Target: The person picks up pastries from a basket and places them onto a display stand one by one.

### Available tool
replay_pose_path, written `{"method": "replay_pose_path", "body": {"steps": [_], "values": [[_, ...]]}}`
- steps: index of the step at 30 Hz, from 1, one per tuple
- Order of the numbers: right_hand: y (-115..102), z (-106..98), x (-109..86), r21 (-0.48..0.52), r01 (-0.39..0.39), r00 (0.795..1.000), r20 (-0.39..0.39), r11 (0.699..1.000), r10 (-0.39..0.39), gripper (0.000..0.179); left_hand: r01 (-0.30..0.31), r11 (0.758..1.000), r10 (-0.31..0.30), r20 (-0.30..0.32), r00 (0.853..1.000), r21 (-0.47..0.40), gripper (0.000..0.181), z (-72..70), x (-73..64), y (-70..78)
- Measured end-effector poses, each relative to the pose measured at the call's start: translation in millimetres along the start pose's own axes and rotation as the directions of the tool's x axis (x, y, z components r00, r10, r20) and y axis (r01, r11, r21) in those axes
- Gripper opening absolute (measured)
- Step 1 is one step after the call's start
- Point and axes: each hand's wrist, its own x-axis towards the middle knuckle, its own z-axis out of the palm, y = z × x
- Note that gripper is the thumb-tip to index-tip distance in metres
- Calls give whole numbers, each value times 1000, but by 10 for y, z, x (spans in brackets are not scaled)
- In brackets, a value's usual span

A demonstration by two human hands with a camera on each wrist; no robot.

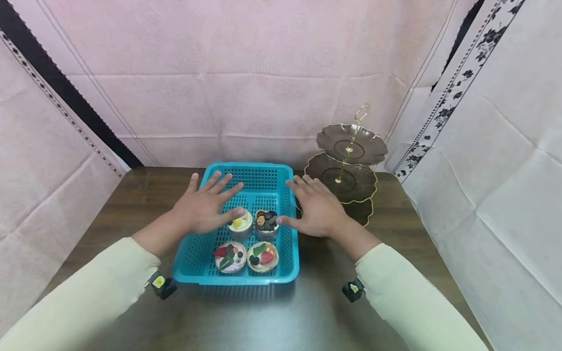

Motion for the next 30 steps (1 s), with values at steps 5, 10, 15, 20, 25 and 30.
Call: {"method": "replay_pose_path", "body": {"steps": [5, 10, 15, 20, 25, 30], "values": [[-116, 38, -63, -11, 74, 997, -24, 997, -75, 103, 11, 1000, -11, 0, 1000, 5, 89, 60, -108, -78], [-205, 78, -121, -34, 161, 986, -48, 986, -163, 99, 11, 1000, -11, -2, 1000, -1, 88, 100, -232, -139], [-271, 123, -192, -60, 229, 972, -31, 972, -231, 94, 33, 999, -33, -10, 999, -1, 84, 176, -315, -190], [-359, 175, -230, -13, 287, 958, 23, 958, -287, 84, 43, 999, -44, -19, 999, -27, 85, 295, -393, -254], [-422, 226, -243, 20, 310, 944, 115, 950, -310, 81, 44, 998, -45, -22, 999, -43, 85, 389, -488, -298], [-458, 269, -207, 25, 312, 933, 178, 950, -312, 77, 42, 997, -43, -23, 999, -69, 83, 449, -540, -317]]}}
